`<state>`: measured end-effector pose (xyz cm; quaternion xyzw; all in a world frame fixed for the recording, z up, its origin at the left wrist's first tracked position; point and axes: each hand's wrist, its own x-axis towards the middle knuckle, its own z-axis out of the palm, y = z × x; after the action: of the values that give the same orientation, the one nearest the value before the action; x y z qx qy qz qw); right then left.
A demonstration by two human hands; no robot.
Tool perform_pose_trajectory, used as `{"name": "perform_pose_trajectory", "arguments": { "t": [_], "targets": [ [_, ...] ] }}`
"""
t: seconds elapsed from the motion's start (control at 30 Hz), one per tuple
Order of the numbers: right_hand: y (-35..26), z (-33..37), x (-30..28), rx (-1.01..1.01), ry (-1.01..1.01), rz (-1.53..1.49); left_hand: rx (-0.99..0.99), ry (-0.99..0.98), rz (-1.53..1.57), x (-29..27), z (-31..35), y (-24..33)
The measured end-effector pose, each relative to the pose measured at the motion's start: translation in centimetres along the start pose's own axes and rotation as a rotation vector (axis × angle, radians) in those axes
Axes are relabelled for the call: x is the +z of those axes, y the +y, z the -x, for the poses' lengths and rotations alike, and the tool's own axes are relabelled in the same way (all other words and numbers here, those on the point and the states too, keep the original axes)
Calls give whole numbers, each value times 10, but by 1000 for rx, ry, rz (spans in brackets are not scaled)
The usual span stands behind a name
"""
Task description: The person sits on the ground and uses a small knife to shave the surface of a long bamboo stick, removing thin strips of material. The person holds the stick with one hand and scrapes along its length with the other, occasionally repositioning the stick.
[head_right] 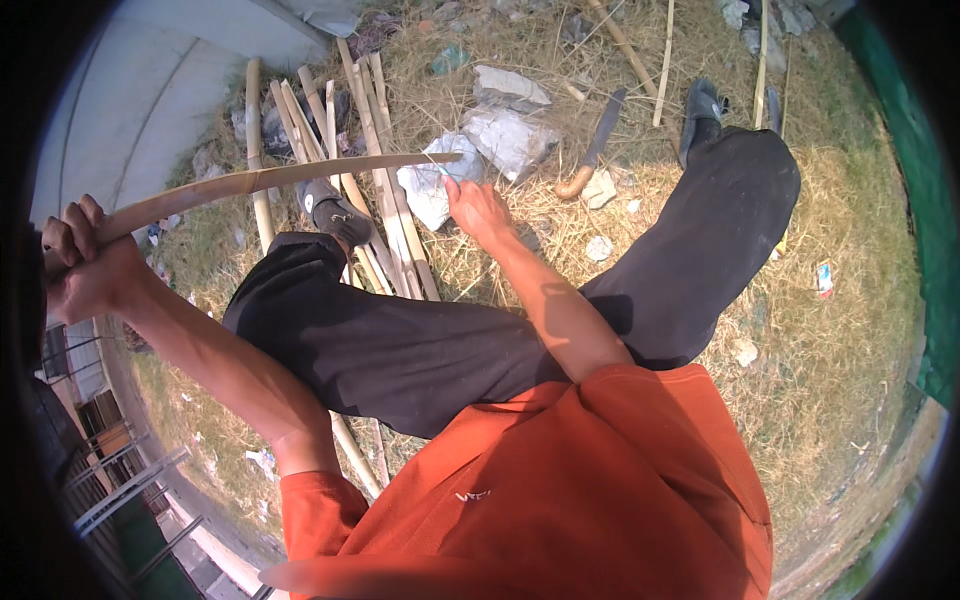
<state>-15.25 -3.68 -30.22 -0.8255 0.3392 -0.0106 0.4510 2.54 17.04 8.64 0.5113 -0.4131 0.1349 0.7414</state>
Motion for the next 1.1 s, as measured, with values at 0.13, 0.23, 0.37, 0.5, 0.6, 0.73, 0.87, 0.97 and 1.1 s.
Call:
{"name": "perform_pose_trajectory", "arguments": {
  "t": [0.13, 0.23, 0.37, 0.5, 0.6, 0.73, 0.87, 0.97, 1.1],
  "targets": [
    [-29, -5, -14, -47, -171, 14, 28, 12, -46, 0, 2, 4],
    [-43, 4, -10, -184, -61, -101, -3, -11, -4, -8, 2, 7],
    [29, -17, 6, 0, -18, 99, 6, -43, 32, -2, -6, -2],
    [-4, -25, 9, -151, 7, 27, -31, -54, 29, -19, 0, 5],
    [-19, -16, 4, -194, -167, -66, -20, -140, 87, -38, -7, 3],
    [90, -29, 16, 320, -159, 248, -38, -139, 128, -21, -16, 1],
    [104, -17, 12, 310, -142, 174, -18, -49, 44, -28, -3, 7],
    [79, -11, 5, 243, -161, -51, -45, -10, 62, -39, -7, 10],
    [30, -6, 3, 119, -159, -152, -72, -86, 188, -72, -22, 41]
  ]
}}
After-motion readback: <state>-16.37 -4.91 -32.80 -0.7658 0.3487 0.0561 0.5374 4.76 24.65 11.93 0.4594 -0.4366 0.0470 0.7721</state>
